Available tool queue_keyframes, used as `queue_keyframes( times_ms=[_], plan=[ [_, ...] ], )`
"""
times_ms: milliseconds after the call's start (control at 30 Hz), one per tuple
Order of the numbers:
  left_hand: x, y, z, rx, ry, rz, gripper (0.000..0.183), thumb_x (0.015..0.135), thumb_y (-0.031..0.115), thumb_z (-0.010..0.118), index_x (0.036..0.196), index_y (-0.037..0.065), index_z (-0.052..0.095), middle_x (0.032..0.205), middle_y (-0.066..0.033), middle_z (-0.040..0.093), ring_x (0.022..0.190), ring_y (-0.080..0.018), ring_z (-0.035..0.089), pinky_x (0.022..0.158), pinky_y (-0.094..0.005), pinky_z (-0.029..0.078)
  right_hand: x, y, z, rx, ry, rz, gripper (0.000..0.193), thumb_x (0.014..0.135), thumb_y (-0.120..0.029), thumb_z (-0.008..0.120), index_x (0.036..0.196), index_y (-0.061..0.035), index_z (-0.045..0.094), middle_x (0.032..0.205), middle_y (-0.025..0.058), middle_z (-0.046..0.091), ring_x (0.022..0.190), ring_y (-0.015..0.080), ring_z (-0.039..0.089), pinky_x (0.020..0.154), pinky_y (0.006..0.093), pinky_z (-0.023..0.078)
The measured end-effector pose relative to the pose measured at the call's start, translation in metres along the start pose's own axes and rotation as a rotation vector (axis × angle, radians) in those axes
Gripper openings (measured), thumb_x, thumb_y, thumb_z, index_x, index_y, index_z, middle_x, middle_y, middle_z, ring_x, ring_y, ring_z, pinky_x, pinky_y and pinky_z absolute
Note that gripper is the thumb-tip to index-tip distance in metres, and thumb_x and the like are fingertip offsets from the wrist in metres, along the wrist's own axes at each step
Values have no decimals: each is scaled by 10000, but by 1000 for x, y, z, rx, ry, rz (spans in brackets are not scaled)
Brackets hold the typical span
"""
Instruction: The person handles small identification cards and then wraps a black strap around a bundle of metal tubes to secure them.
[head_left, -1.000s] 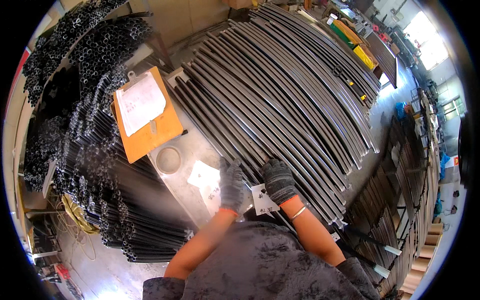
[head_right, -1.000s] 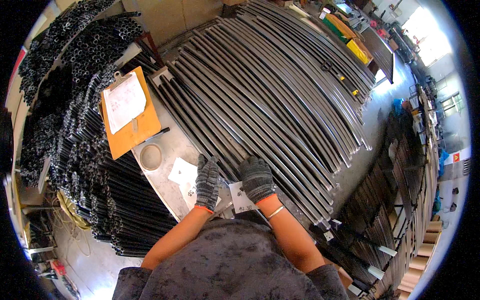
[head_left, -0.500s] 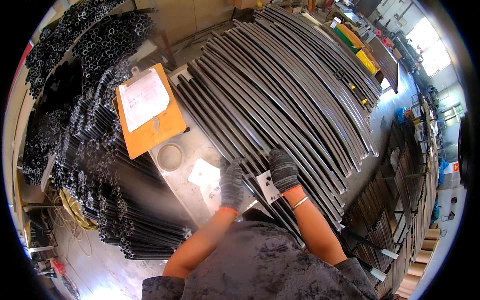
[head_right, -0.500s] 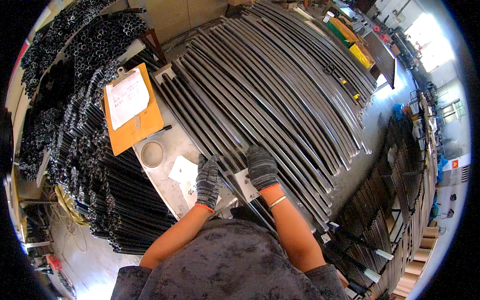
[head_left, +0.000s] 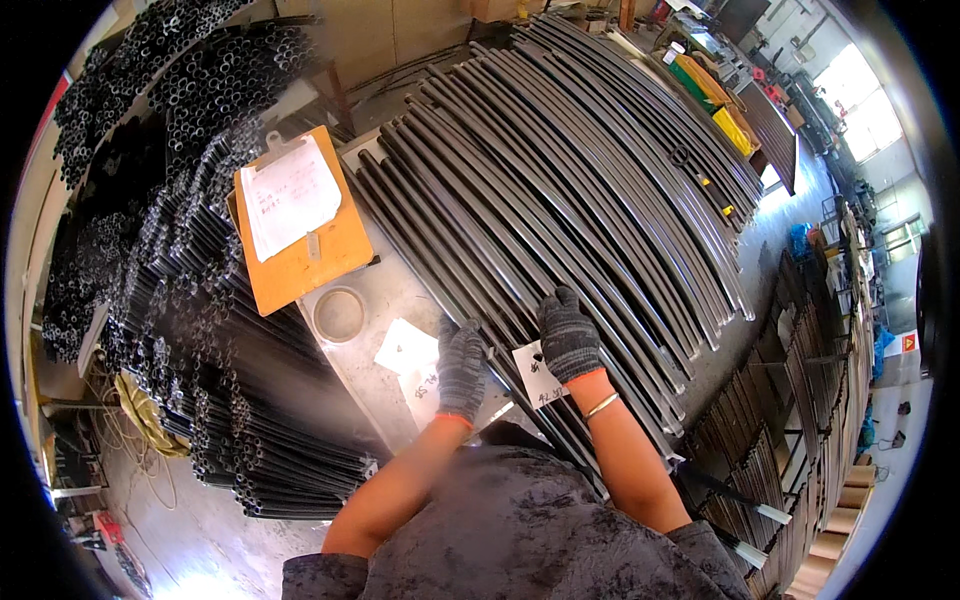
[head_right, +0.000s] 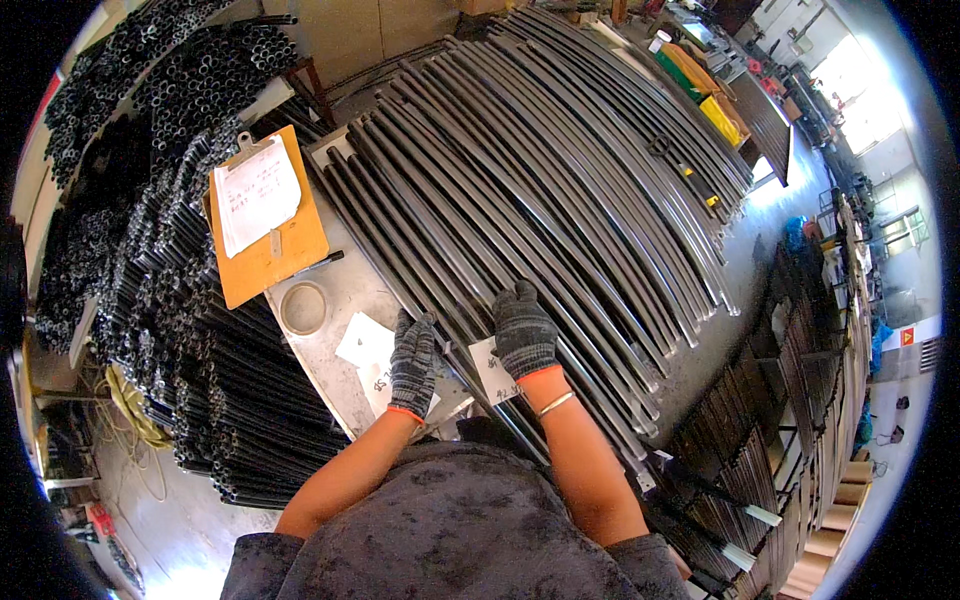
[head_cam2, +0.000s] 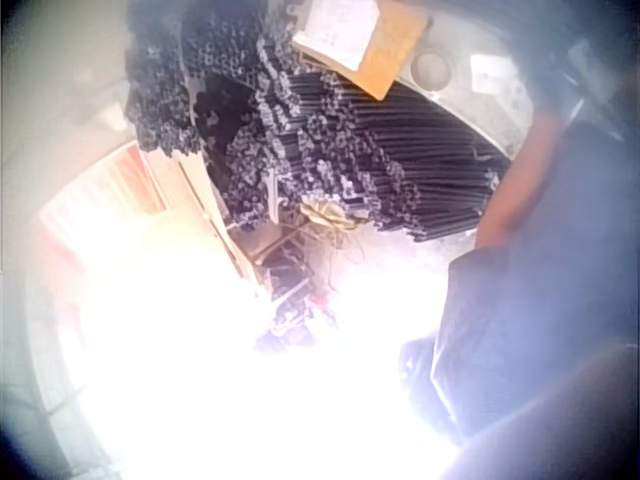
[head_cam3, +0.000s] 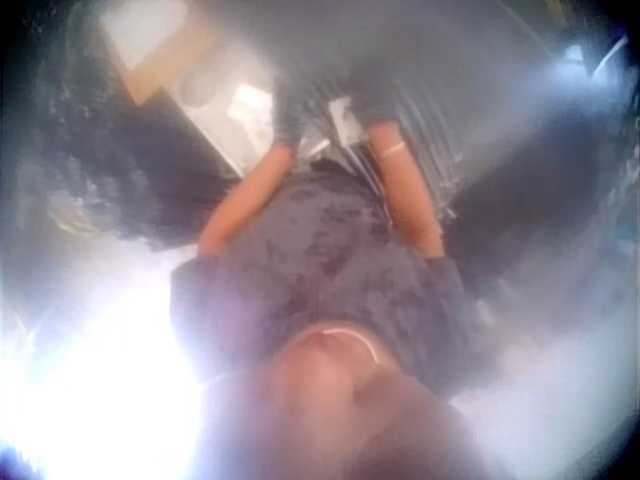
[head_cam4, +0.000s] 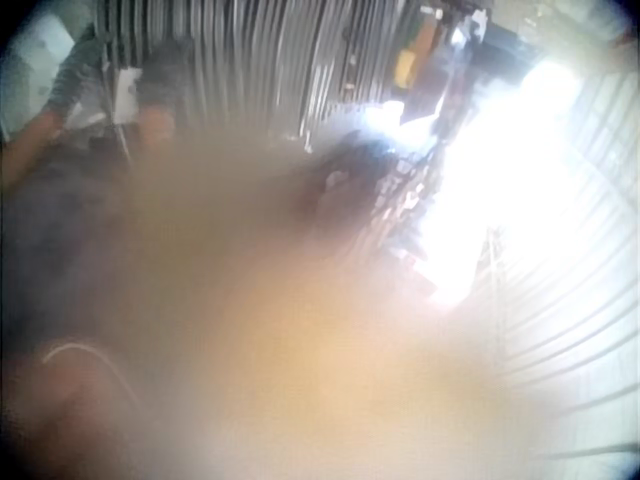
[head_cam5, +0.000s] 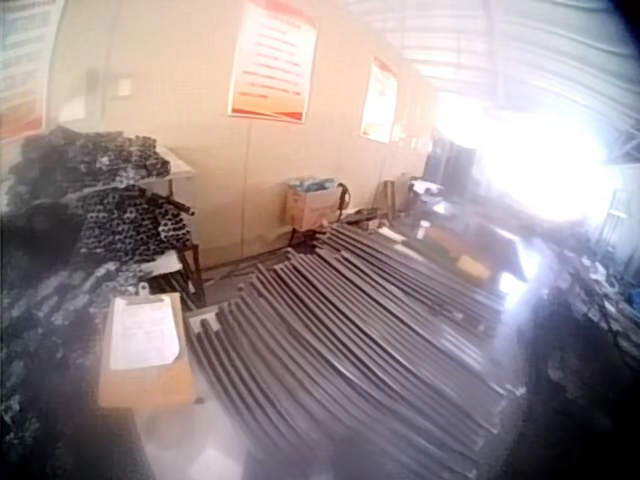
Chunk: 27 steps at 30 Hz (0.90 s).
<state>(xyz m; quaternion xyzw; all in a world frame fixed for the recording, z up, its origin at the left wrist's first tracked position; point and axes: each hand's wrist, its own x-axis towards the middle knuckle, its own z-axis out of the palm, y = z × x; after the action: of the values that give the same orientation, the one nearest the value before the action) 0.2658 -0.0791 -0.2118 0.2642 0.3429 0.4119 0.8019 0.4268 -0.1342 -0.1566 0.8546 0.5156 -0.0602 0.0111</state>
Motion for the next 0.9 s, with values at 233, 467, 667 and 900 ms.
queue_keyframes(
  times_ms=[233,467,667,900],
  plan=[
    [-2,7,11,-179,48,-31,432,933,35,489,1350,34,380,1290,-89,467,1115,-138,501,943,-225,426,23,23,5,-42,139,-105,139,839,-160,514,930,-85,586,726,146,645,704,326,646,605,428,513],
    [6,-15,-12,447,-24,147,303,958,122,501,1244,23,498,1143,-47,581,979,-107,566,843,-229,474,7,25,32,67,226,65,173,900,-218,475,935,-85,580,737,153,641,729,325,637,618,465,498],
    [-4,10,12,157,22,-11,314,957,112,499,1259,27,485,1124,-44,592,980,-107,559,855,-239,473,4,17,31,64,216,-124,232,853,-252,566,964,-53,610,1132,176,589,1015,306,586,848,417,478],
    [-2,16,11,249,-55,45,242,962,123,484,1167,42,583,1125,-59,586,1020,-135,548,895,-253,451,9,14,17,-29,235,-10,245,886,-264,543,988,-59,629,1163,183,573,1050,319,568,896,433,450]
  ],
)
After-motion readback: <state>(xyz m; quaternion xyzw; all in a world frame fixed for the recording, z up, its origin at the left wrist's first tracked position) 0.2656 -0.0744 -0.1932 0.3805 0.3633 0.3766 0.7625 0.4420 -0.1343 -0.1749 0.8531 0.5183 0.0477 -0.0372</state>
